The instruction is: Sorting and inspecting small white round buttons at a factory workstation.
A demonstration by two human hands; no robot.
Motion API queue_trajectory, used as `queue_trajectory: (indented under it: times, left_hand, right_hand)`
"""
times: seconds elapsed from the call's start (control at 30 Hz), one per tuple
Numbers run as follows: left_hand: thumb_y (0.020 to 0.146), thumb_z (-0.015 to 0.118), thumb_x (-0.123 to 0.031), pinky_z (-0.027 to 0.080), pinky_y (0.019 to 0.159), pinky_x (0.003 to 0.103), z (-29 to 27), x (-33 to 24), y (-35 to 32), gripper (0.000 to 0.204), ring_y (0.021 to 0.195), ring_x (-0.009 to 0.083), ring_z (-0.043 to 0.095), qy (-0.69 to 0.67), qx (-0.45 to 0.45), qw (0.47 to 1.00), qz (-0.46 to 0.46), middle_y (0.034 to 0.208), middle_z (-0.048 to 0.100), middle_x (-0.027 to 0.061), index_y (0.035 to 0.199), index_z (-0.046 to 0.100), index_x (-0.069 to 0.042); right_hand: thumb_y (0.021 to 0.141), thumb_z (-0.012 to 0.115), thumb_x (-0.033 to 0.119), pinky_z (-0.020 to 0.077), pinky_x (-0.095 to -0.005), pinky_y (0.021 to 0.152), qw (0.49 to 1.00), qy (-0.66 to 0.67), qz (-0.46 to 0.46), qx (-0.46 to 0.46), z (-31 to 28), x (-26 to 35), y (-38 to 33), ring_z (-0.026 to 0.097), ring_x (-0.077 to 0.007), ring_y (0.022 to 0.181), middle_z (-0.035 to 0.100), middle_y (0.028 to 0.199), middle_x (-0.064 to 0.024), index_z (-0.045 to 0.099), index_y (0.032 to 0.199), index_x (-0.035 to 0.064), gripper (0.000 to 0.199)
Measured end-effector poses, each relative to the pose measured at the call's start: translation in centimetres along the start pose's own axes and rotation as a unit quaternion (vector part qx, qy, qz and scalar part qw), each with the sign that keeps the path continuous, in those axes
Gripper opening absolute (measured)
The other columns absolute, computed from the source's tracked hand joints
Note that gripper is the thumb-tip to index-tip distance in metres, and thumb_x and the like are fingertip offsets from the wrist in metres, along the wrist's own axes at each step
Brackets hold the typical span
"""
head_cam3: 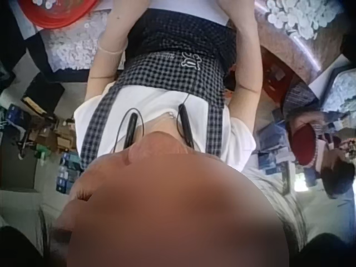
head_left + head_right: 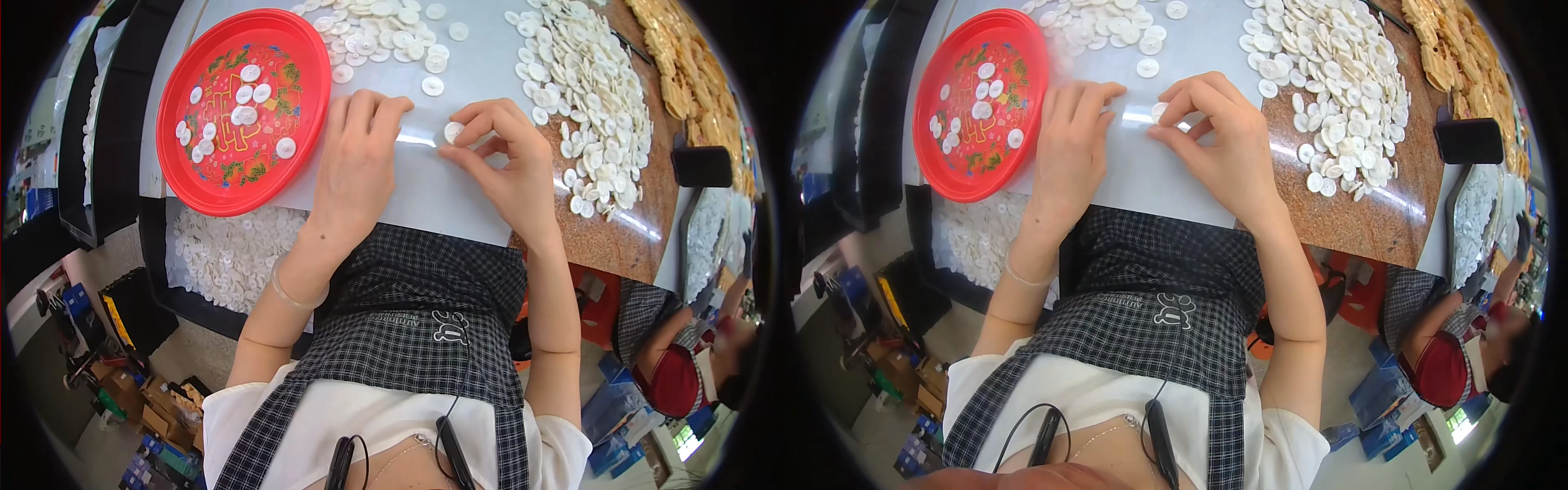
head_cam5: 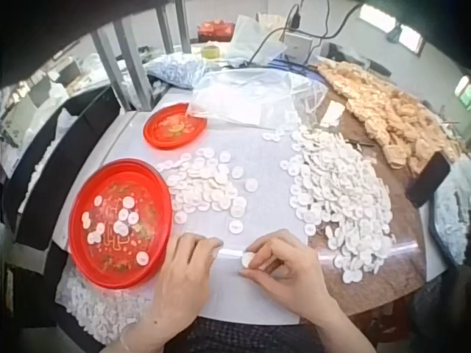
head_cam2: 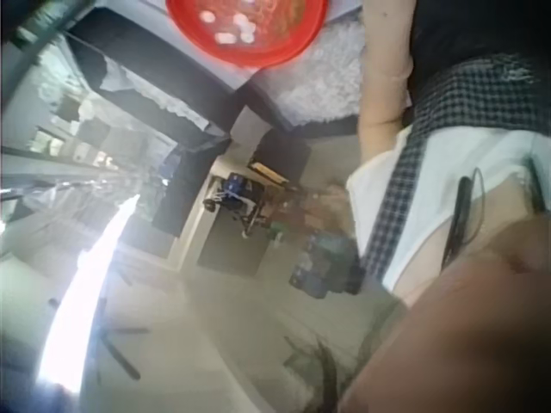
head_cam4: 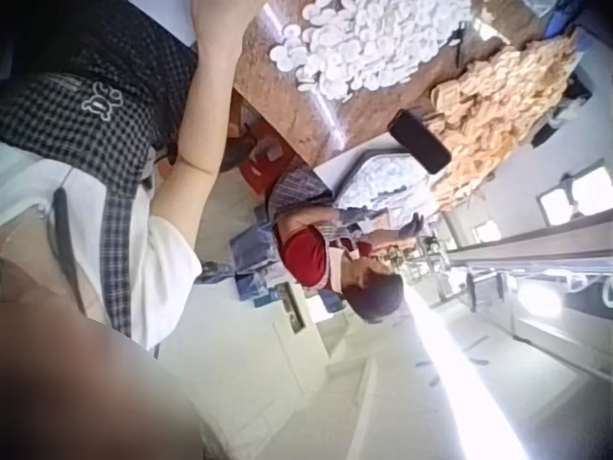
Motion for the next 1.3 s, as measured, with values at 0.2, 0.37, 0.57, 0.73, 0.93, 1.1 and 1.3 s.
queue_trajectory:
  times: [0.2,0.37,0.57,0.73,0.93,1.1,1.3]
  left_hand:
    - [0.082,0.059,0.008,0.046,0.083,0.04,-1.5,-0.5,-0.9,0.033,0.096,0.0319,0.054,-0.029,0.038,0.999,-0.019,0.1,0.057,0.0139,0.113,0.06,-0.003]
    - [0.082,0.059,0.008,0.047,0.08,0.039,-1.3,-0.4,-1.2,0.033,0.094,0.0307,0.055,0.01,0.032,0.999,-0.001,0.1,0.057,0.0136,0.113,0.06,-0.002]
    - [0.084,0.061,0.005,0.048,0.083,0.041,-0.7,0.3,-1.9,0.029,0.096,0.0323,0.056,-0.005,0.002,1.0,0.002,0.102,0.058,0.0133,0.112,0.06,-0.003]
    - [0.086,0.061,0.004,0.048,0.08,0.04,-0.2,0.9,-1.7,0.021,0.092,0.0319,0.058,-0.005,-0.08,0.996,0.033,0.1,0.062,0.0117,0.106,0.063,-0.003]
    - [0.092,0.06,0.0,0.051,0.078,0.035,-0.2,1.0,-1.5,0.016,0.092,0.026,0.061,-0.13,-0.085,0.985,-0.079,0.099,0.064,0.0106,0.107,0.062,-0.003]
    - [0.099,0.056,-0.008,0.054,0.087,0.032,-0.7,-0.1,-1.6,0.019,0.097,0.0163,0.062,-0.558,-0.105,0.797,-0.205,0.103,0.064,0.0069,0.117,0.056,-0.002]
    - [0.102,0.056,-0.019,0.053,0.092,0.032,-1.3,-0.2,-2.3,0.021,0.098,0.0119,0.062,-0.77,-0.049,0.563,-0.298,0.106,0.064,0.0033,0.119,0.055,-0.007]
  right_hand:
    - [0.073,0.082,0.0,0.0508,-0.0179,0.058,0.994,0.083,0.061,-0.033,-0.1,1.2,-0.2,0.061,-0.0072,0.082,0.065,0.097,-0.0012,0.064,0.087,0.0053,0.023]
    - [0.075,0.083,0.005,0.0473,-0.0157,0.053,0.998,0.035,0.04,-0.03,-0.3,1.3,-0.3,0.062,-0.0043,0.077,0.066,0.084,0.0014,0.069,0.093,0.0054,0.024]
    - [0.078,0.079,0.006,0.0494,-0.0194,0.06,0.998,-0.046,0.023,-0.039,0.2,0.9,0.0,0.064,-0.0087,0.077,0.067,0.083,-0.0008,0.069,0.095,0.0054,0.02]
    - [0.077,0.079,0.007,0.0515,-0.0281,0.067,0.997,-0.063,-0.039,0.0,2.1,1.1,-0.8,0.064,-0.0162,0.082,0.065,0.094,-0.0042,0.069,0.098,0.0044,0.024]
    - [0.076,0.077,0.005,0.0522,-0.0336,0.07,0.983,-0.158,-0.086,-0.026,3.6,0.8,-0.5,0.063,-0.0234,0.082,0.063,0.098,-0.0067,0.067,0.096,0.0039,0.022]
    - [0.076,0.075,0.001,0.0526,-0.0333,0.069,0.981,-0.162,-0.105,-0.034,3.1,0.7,-0.3,0.064,-0.0237,0.081,0.062,0.09,-0.0063,0.065,0.089,0.004,0.017]
    - [0.079,0.074,-0.002,0.0501,-0.0258,0.058,0.993,-0.115,-0.029,-0.026,2.7,1.0,-1.1,0.064,-0.0142,0.073,0.062,0.086,-0.0039,0.065,0.089,0.005,0.015]
Point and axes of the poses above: each hand's wrist, its own y-axis towards the middle knuckle, its own z-axis out of the palm, x = y × z, the point moved 2 cm from there along y, towards the middle knuckle
